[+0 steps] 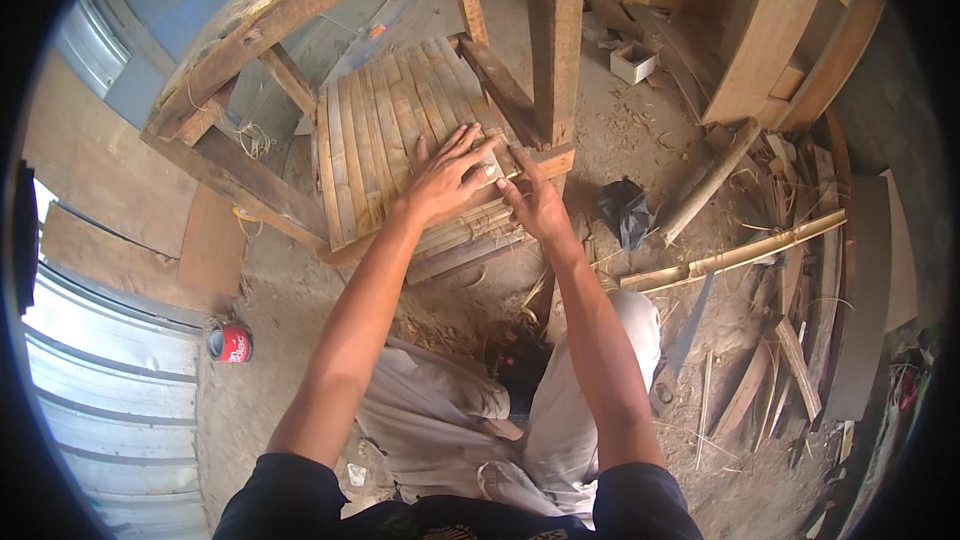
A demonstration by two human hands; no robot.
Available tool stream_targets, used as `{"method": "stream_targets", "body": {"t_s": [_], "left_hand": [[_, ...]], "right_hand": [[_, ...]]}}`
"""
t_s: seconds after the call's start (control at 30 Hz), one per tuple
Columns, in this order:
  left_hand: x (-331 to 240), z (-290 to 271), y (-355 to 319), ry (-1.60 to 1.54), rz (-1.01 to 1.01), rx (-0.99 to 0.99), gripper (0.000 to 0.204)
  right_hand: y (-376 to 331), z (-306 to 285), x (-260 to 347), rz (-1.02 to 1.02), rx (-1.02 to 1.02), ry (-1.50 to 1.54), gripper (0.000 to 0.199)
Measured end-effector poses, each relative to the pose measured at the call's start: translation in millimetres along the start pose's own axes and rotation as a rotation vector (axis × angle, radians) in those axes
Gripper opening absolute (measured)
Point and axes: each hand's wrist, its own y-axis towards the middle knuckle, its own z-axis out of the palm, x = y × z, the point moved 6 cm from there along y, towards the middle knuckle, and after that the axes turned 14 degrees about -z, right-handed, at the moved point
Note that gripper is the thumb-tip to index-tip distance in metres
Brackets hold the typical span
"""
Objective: The person sits on the floor and uses a knife and hammer to shape and fit a wooden slat into a bamboo chair frame. They repeatedly test the fit, adjust the wood, and hammer the slat into place.
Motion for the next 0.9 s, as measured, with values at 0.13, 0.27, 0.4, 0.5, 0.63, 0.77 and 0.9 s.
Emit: {"method": "stream_targets", "body": {"t_s": [0.13, 0.27, 0.4, 0.5, 0.63, 0.77, 0.9], "left_hand": [[-2, -2, -1, -0.012, 0.011, 0.008, 0.055], [-5, -3, -4, -0.051, 0.072, 0.051, 0.062], [-5, -2, -4, -0.096, 0.059, 0.081, 0.063], [-6, -3, -3, -0.119, 0.072, 0.06, 0.063], [-7, -4, -3, -0.104, 0.063, 0.065, 0.066], [-8, -6, -5, -0.061, 0.065, 0.069, 0.076], [-9, -9, -7, -0.068, 0.074, 0.054, 0.082]], "right_hand": [[-1, 0, 3, -0.011, 0.008, -0.013, 0.058], [-2, 0, 6, -0.027, -0.003, -0.025, 0.058], [-5, 2, 4, -0.008, 0.004, -0.026, 0.059], [-4, 2, -1, 0.015, 0.0, 0.009, 0.055], [-2, -1, -6, 0.006, -0.06, 0.204, 0.047], [1, -2, -6, -0.027, -0.029, 0.112, 0.044], [0, -3, -5, -0.009, -0.034, 0.138, 0.044]]}}
